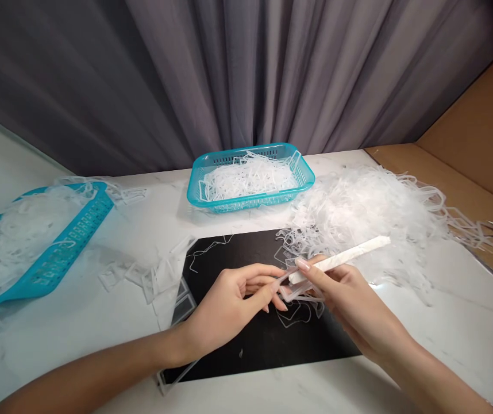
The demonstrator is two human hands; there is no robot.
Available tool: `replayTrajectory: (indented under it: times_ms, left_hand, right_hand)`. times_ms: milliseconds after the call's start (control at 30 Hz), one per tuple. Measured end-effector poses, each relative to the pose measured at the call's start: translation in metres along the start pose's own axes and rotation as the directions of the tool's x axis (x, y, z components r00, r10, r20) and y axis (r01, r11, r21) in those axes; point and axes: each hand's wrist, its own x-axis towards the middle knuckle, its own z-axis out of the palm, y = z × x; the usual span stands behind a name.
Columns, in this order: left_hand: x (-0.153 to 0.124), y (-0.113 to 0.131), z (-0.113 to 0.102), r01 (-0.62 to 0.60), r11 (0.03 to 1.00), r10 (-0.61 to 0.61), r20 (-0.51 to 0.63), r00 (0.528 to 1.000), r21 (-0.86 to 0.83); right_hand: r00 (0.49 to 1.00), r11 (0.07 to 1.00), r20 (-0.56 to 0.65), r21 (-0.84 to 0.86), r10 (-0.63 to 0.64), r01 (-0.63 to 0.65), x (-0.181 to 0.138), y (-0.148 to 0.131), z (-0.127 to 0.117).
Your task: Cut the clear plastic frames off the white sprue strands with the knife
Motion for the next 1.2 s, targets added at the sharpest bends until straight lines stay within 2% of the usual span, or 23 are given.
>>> replayTrajectory:
  times_ms: [167,433,667,867,1000,1200]
  left_hand:
    - [0.000,0.000,0.001,0.003,1.000,-0.002,-0.010,1.000,0.014]
    - [-0.003,0.000,0.003,0.028,0.996,-0.025,-0.030,0.999,0.084]
    - [-0.001,0.002,0.006,0.071,0.995,-0.064,-0.095,0.993,0.074]
    - [0.003,-0.002,0.009,0.021,0.985,-0.003,-0.106,0.994,0.169]
    - [0.004,-0.004,0.009,-0.010,0.976,0.038,-0.124,0.992,0.216]
    - [0.005,0.001,0.002,0.028,0.975,-0.007,-0.099,0.995,0.219]
  right_hand:
    - [0.999,1.000,-0.051,0.006,0.017,-0.016,-0.001,0.002,0.001]
    - [0.996,1.000,-0.081,-0.015,-0.027,0.025,-0.001,0.006,0.004]
    - [0.966,0.971,-0.165,-0.171,-0.198,0.170,-0.004,0.003,0.012]
    - [0.930,0.919,-0.206,-0.319,-0.305,0.231,-0.008,0.003,0.017]
    - [0.927,0.910,-0.195,-0.336,-0.321,0.244,-0.008,0.002,0.017]
    - [0.930,0.903,-0.207,-0.375,-0.302,0.210,-0.008,-0.003,0.012]
